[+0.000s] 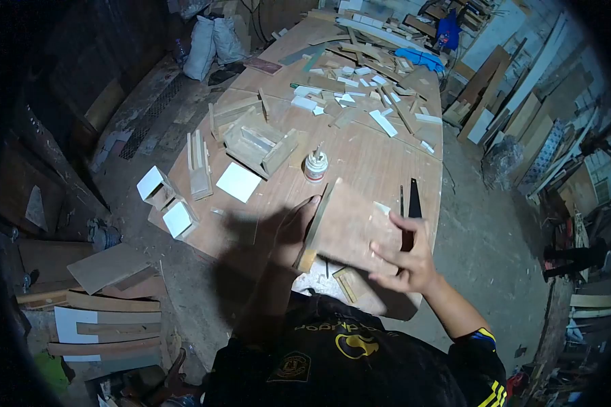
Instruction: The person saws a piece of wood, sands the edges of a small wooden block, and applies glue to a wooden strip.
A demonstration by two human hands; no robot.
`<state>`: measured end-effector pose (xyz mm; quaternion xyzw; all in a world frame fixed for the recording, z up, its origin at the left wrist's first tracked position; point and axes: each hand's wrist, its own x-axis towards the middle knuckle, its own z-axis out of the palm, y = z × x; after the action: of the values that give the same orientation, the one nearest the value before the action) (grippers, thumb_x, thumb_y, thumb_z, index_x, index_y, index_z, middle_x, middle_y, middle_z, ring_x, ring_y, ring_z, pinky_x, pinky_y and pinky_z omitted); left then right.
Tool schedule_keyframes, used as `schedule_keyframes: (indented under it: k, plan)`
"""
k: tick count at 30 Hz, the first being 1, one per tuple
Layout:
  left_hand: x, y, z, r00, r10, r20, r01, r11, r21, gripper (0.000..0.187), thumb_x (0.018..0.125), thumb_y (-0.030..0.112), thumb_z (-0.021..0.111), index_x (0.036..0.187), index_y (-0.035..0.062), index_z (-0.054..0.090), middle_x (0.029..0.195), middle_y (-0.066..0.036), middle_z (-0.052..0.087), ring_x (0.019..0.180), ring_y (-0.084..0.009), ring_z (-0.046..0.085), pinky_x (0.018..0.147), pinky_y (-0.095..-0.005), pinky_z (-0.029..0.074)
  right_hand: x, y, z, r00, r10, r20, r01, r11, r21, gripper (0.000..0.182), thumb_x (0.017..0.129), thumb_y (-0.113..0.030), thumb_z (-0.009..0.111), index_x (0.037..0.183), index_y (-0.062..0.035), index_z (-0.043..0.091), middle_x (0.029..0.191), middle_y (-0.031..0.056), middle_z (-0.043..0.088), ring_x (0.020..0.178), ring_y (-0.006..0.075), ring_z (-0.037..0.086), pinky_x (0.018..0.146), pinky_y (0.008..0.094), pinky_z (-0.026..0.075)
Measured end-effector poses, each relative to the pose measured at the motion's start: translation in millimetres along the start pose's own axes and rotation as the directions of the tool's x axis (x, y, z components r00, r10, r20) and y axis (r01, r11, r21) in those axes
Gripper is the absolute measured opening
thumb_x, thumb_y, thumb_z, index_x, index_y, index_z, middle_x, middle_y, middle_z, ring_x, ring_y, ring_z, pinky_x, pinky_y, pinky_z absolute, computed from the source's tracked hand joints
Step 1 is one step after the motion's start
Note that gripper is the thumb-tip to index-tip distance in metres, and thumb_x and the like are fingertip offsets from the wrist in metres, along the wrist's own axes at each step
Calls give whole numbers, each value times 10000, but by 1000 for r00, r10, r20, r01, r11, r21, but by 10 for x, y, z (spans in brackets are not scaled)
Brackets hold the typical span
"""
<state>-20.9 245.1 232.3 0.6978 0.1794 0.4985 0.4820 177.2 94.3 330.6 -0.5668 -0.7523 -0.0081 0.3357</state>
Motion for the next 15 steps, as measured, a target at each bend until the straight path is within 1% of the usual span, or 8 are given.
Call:
schedule_keyframes:
  k: [6, 7, 8, 9, 11, 12, 14, 15]
  plan:
    - [155, 133, -22, 841, -480, 250, 525, 615, -588, 450, 881, 144, 627, 1274, -35, 504, 1172, -137, 615, 1072, -255, 601, 908, -342, 494, -84, -25, 3, 989, -145, 39, 144, 989, 32, 540, 578, -352, 851, 1095, -269, 724, 1241, 255, 530, 1048, 332, 491, 834, 401, 383]
    - [122, 118, -10, 839, -481, 253, 528, 614, -586, 450, 881, 144, 627, 1274, -35, 504, 1172, -137, 615, 1072, -255, 601, 908, -342, 494, -67, 35, -13, 988, -141, 56, 140, 990, 13, 536, 578, -354, 850, 1092, -269, 726, 1234, 254, 530, 1052, 336, 488, 832, 404, 389]
    - [64, 90, 19, 980, -194, 44, 198, 963, -183, 453, 889, 159, 612, 1284, -32, 496, 1179, -144, 608, 1072, -267, 601, 905, -349, 496, -12, 55, -9, 1000, -20, 21, 20, 1000, -12, 534, 578, -358, 847, 1089, -256, 728, 1212, 250, 535, 1049, 340, 488, 832, 410, 401]
    - [29, 74, 42, 982, 190, 9, -183, 931, 316, 457, 897, 173, 597, 1293, -28, 487, 1185, -151, 602, 1072, -279, 600, 903, -356, 499, 18, 120, 18, 998, 34, -58, -35, 999, -7, 542, 582, -366, 841, 1098, -246, 726, 1206, 249, 538, 1042, 341, 489, 837, 411, 402]
    - [34, 19, -15, 990, 136, 33, -140, 947, 290, 500, 881, 176, 609, 1314, -28, 462, 1219, -171, 582, 1105, -313, 586, 925, -362, 493, 37, -9, 20, 998, 24, -57, -24, 1000, -4, 542, 585, -371, 838, 1101, -250, 725, 1200, 244, 543, 1040, 341, 496, 860, 415, 403]
    - [56, -41, -74, 984, -156, 91, 173, 957, -232, 448, 895, 179, 603, 1277, -25, 490, 1177, -159, 599, 1067, -287, 598, 905, -349, 498, -26, -59, 24, 997, -74, 27, 74, 997, -10, 550, 588, -364, 839, 1114, -258, 721, 1237, 242, 538, 1042, 334, 497, 879, 422, 401]
    - [22, -157, -136, 735, -410, 541, 604, 31, -797, 352, 922, 185, 591, 1205, -19, 546, 1094, -137, 632, 990, -234, 622, 864, -324, 506, -73, -110, 93, 987, -157, 33, 155, 986, 65, 522, 599, -353, 839, 1101, -273, 723, 1291, 245, 523, 1051, 335, 501, 878, 427, 396]
    - [-42, -208, -83, 728, -414, 546, 610, 28, -792, 352, 922, 185, 591, 1205, -19, 546, 1094, -137, 632, 990, -234, 622, 864, -324, 506, -74, -68, 121, 985, -168, 34, 166, 984, 67, 509, 604, -347, 838, 1096, -276, 724, 1304, 249, 519, 1054, 340, 501, 875, 430, 394]
